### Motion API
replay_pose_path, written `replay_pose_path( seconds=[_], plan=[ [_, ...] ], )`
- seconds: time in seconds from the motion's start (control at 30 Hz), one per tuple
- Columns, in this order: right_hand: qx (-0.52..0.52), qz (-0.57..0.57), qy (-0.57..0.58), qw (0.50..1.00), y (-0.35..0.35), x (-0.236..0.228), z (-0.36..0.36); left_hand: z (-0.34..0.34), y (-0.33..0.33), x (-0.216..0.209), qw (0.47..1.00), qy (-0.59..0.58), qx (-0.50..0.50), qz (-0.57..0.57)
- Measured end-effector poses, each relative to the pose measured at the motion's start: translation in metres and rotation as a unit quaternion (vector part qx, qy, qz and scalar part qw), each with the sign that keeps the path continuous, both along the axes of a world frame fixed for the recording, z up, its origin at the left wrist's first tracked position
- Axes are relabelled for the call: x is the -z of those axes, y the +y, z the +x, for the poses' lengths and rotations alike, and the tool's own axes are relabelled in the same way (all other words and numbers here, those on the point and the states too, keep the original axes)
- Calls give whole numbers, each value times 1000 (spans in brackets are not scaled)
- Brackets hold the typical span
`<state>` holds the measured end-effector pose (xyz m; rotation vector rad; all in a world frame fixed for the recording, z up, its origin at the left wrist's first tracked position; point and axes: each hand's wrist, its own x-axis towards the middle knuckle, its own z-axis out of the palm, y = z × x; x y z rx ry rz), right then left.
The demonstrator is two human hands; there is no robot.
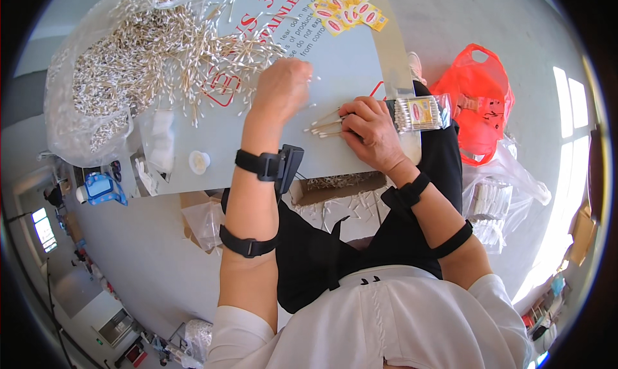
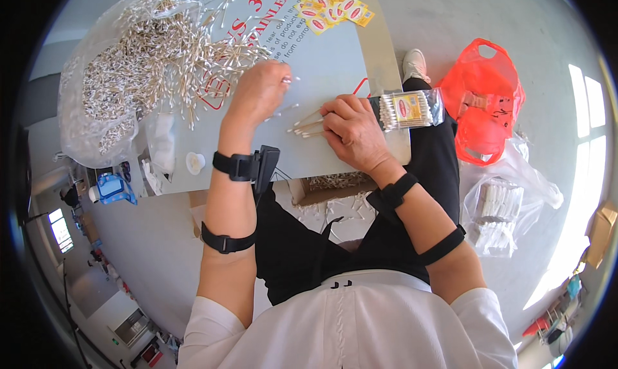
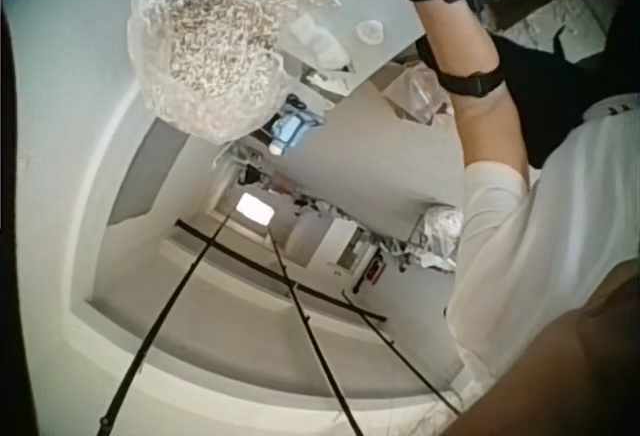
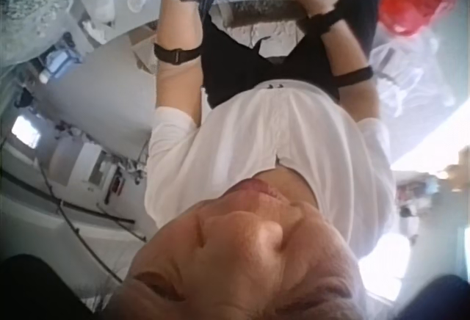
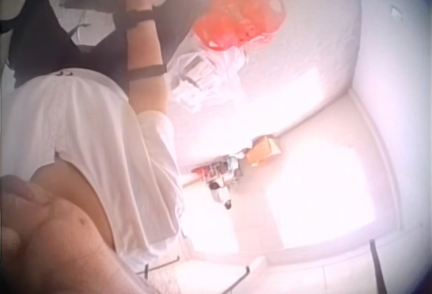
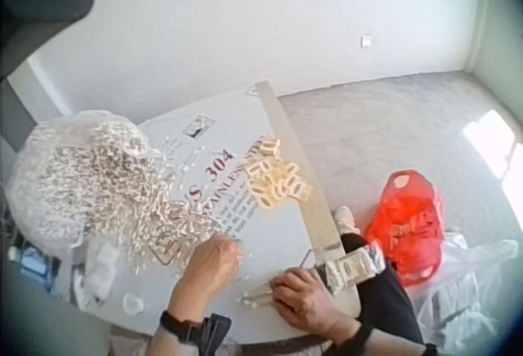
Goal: Organizing cotton swabs and placing them into a small plastic package.
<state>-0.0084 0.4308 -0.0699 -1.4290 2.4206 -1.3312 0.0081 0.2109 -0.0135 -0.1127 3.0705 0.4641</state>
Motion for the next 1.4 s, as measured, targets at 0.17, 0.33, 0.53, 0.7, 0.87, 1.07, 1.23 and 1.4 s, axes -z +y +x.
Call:
replay_pose_path(
  seconds=[0.17, 0.33, 0.53, 0.7, 0.87, 1.07, 1.23, 1.4],
  plan=[
    [-1, -5, -1, 1000, -1, 0, 1, 15, 4, 9, 977, 56, -134, 156],
    [4, 2, -3, 1000, 5, 1, 0, 88, 5, 6, 981, 45, -108, 154],
    [-5, 0, -3, 1000, 0, -1, 1, 152, 48, 52, 969, 175, -164, -54],
    [1, -1, 16, 1000, -1, 1, -3, 139, 44, 64, 961, 161, -219, -54],
    [-1, 12, 9, 1000, 1, 3, 1, 143, 23, 75, 947, 207, -240, 59],
    [-4, 12, 11, 1000, 3, 3, -1, 106, -8, 63, 899, 292, -321, -68],
    [-6, 14, -6, 1000, 1, 0, 0, 97, -24, 65, 916, 182, -347, -88],
    [-4, 12, -9, 1000, 3, 0, -1, 97, -15, 64, 942, 178, -284, 16]
  ],
)
